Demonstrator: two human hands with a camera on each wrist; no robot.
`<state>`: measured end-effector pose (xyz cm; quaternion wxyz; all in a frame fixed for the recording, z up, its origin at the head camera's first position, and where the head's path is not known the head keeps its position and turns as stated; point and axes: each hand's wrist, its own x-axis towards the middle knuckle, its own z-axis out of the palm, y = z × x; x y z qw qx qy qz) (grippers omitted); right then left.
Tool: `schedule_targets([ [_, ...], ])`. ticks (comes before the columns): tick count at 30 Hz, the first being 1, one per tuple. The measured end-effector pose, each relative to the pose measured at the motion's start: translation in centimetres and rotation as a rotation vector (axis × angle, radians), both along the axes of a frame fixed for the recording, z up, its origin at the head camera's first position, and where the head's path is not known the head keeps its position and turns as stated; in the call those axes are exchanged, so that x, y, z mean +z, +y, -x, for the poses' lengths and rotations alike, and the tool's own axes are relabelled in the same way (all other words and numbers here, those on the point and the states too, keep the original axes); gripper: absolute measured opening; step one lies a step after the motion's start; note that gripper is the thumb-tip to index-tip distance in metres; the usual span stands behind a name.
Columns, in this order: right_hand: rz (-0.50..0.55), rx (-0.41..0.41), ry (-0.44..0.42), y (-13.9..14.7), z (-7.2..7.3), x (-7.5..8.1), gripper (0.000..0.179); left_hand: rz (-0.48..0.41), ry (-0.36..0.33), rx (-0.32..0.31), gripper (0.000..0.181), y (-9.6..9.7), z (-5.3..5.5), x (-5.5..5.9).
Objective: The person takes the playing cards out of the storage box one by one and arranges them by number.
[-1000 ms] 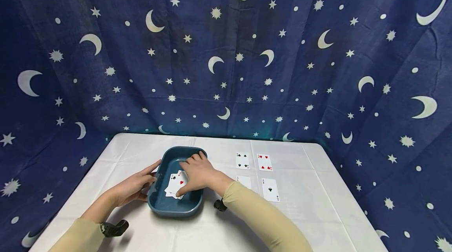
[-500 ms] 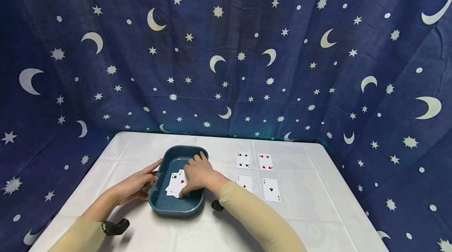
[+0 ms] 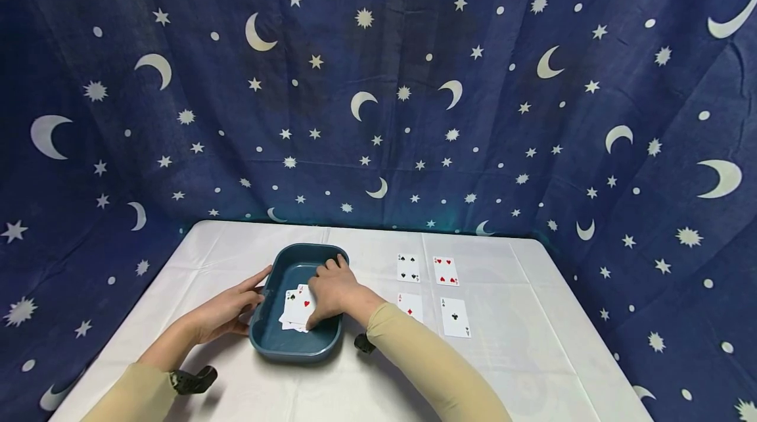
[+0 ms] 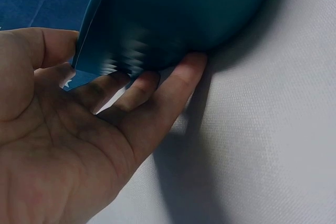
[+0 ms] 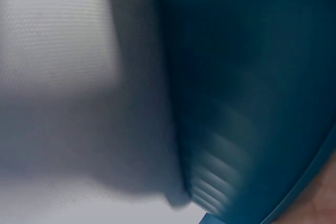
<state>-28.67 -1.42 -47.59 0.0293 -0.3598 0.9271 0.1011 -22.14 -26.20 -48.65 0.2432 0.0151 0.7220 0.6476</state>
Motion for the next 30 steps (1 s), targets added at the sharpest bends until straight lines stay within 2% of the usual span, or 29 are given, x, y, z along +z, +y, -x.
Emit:
schedule_targets([
  [11,0.008,0.022,-0.010,0.15,0.10,0.02,0.077,0.006,0.006,-0.005,0.073,-0.05,0.12,-0.06],
  [30,0.052,0.035,-0.016,0.38,0.34,-0.20,0.083,0.012,-0.002,0.006,0.073,-0.04,0.16,-0.30],
])
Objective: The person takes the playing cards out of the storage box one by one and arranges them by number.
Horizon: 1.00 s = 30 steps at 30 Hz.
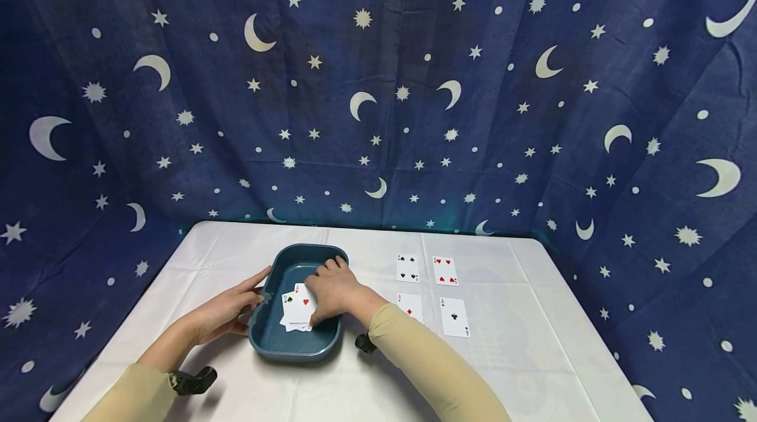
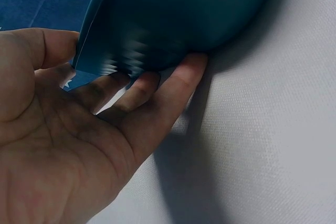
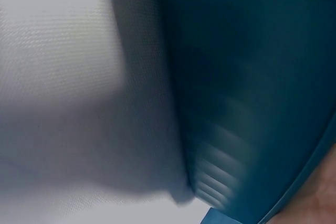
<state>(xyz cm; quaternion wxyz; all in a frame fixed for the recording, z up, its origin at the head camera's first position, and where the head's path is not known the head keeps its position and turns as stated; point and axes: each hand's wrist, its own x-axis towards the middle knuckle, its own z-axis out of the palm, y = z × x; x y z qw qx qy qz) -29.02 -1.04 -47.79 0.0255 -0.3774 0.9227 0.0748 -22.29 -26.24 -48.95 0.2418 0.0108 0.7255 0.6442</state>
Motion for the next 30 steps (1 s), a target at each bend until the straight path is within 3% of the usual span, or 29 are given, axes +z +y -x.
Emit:
schedule_targets([
  [10,0.089,0.031,-0.028,0.6,0.1,0.7,0.089,0.008,-0.002,0.007,0.073,0.1,0.0,0.1],
  [18,0.161,0.071,-0.002,1.8,0.0,2.4,0.090,0.009,0.000,0.013,0.074,0.2,-0.1,0.2],
  [30,0.240,0.059,-0.002,5.2,-0.2,4.6,0.090,0.008,-0.003,0.012,0.073,0.2,-0.1,0.4],
])
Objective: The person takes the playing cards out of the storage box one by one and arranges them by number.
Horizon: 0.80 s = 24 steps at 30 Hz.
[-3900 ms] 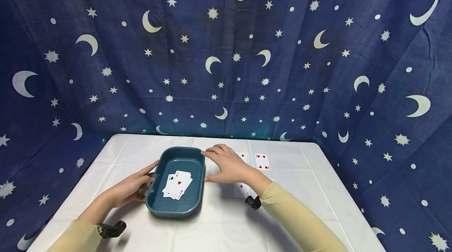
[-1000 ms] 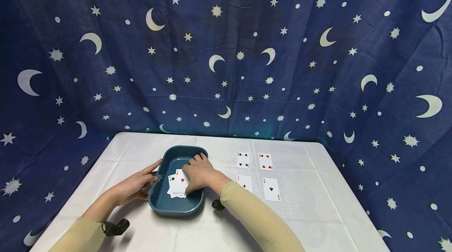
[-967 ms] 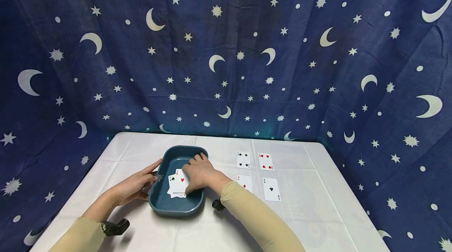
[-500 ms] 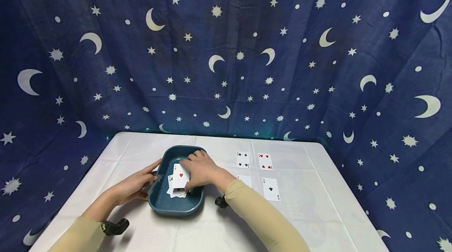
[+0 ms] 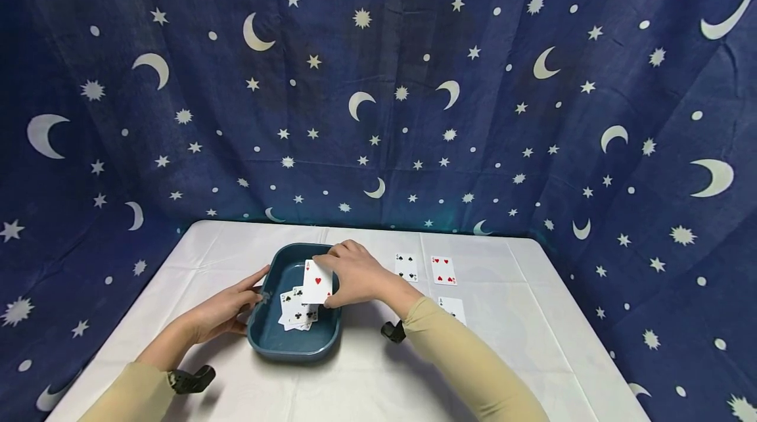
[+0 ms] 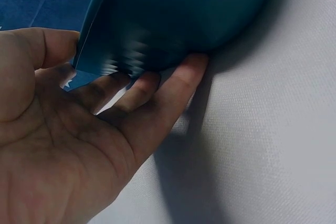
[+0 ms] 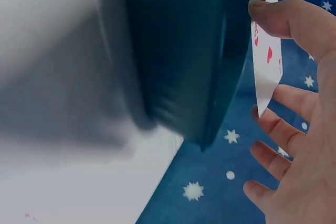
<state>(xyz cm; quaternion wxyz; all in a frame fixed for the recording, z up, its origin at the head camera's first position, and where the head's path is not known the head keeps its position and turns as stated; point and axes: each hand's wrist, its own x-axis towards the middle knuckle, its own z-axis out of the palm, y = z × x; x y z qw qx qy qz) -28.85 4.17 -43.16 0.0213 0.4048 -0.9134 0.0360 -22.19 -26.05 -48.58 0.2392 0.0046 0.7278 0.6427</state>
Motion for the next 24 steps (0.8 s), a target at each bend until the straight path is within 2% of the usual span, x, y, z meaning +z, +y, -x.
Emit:
schedule_targets([
  [8,0.061,-0.041,-0.008,3.4,-0.2,1.3,0.093,0.002,0.008,0.004,0.073,0.1,-0.1,0.1],
  [17,0.091,-0.100,-0.034,8.3,-0.5,2.2,0.093,0.010,0.011,-0.002,0.073,-0.2,0.1,-0.5],
  [24,0.096,-0.156,-0.027,12.9,-0.4,2.0,0.092,0.005,0.002,-0.004,0.073,0.0,0.0,-0.2],
])
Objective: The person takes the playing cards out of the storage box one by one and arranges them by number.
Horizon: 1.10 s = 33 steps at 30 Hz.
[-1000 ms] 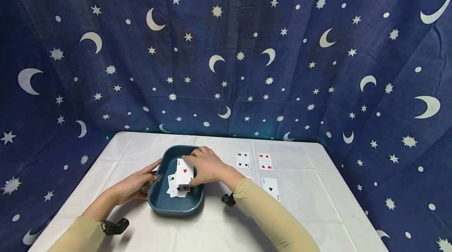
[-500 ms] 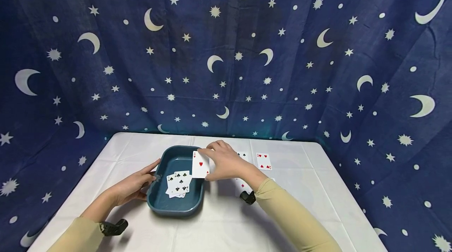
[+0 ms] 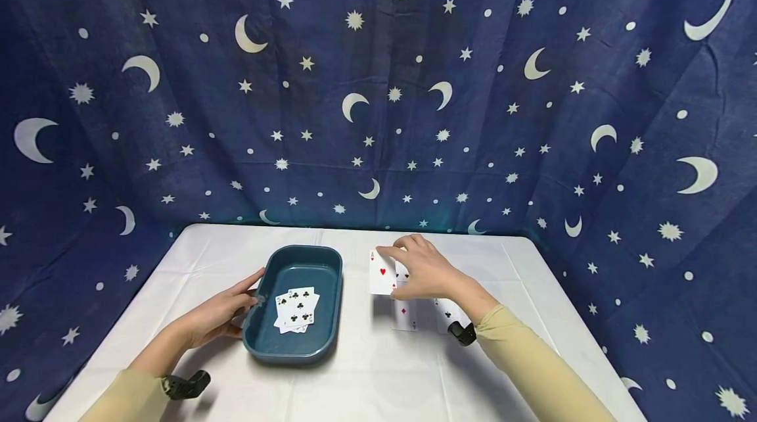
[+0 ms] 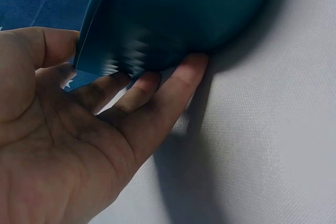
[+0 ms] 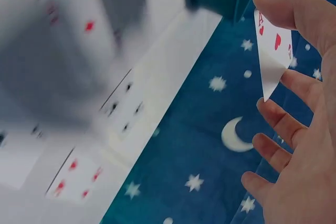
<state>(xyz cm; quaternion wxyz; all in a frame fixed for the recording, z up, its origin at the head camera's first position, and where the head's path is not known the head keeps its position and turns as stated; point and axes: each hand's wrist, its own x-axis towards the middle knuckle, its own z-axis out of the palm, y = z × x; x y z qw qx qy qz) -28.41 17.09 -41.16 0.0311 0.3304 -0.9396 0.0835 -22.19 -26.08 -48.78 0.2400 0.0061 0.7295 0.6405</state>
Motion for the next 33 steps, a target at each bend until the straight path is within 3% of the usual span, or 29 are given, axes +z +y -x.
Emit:
schedule_targets([
  [12,-0.012,-0.069,0.001,6.9,-0.4,-1.2,0.090,-0.009,0.016,-0.007,0.073,0.0,-0.1,0.1],
  [22,-0.035,-0.182,-0.065,13.6,-0.8,-2.9,0.092,-0.011,0.011,-0.027,0.073,-0.2,0.1,0.0],
  [33,-0.056,-0.227,-0.104,18.5,-1.7,-3.7,0.090,-0.033,0.031,-0.065,0.072,-0.3,0.0,0.0],
])
